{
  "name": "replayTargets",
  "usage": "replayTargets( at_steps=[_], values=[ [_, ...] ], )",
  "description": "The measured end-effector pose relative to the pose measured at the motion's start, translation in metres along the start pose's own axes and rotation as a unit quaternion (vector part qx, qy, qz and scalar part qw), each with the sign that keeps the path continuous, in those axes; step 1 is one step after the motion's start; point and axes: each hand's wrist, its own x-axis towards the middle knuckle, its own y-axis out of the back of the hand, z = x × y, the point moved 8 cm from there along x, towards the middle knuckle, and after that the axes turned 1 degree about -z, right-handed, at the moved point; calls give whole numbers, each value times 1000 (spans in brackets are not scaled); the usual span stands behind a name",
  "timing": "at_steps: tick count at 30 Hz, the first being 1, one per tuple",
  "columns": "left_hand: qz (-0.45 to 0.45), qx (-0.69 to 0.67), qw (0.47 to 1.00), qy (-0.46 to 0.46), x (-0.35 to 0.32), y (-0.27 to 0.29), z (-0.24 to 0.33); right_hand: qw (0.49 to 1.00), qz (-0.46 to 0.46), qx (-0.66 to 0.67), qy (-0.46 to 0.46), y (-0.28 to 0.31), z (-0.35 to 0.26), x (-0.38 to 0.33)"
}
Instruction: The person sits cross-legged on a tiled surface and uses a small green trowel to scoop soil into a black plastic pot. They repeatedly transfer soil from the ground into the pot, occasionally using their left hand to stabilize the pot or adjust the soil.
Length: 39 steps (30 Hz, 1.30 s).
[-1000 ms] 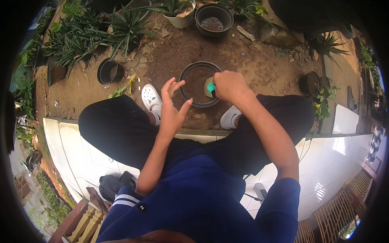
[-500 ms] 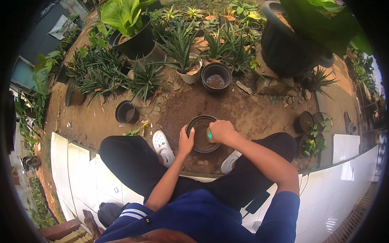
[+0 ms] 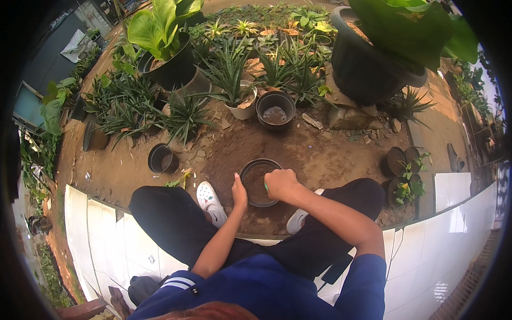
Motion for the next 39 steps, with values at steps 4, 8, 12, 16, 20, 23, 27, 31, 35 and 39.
replayTargets(
  at_steps=[4,8,12,16,20,23,27,31,35,39],
  values=[
    [1,-16,1000,15,-14,-2,11,1000,-3,-2,-1,26,3,-12],
    [32,94,979,-177,-25,15,28,1000,11,19,-12,-17,20,10],
    [40,240,901,-358,-99,8,128,998,-20,40,-35,-17,33,6],
    [-13,269,847,-459,-126,2,145,999,2,32,-14,-23,30,8],
    [18,299,817,-492,-126,4,145,999,11,32,-8,-16,25,6],
    [17,211,849,-484,-115,13,145,999,22,25,-3,-18,28,7],
    [-53,-203,956,-207,-35,24,77,999,29,15,11,-16,26,7],
    [25,-215,968,-123,-16,54,76,1000,11,-3,1,11,20,-4],
    [81,-119,980,-138,8,62,61,997,75,19,10,28,16,-13],
    [-27,-13,994,-102,-1,25,49,998,53,-3,27,-13,8,1]
  ],
)
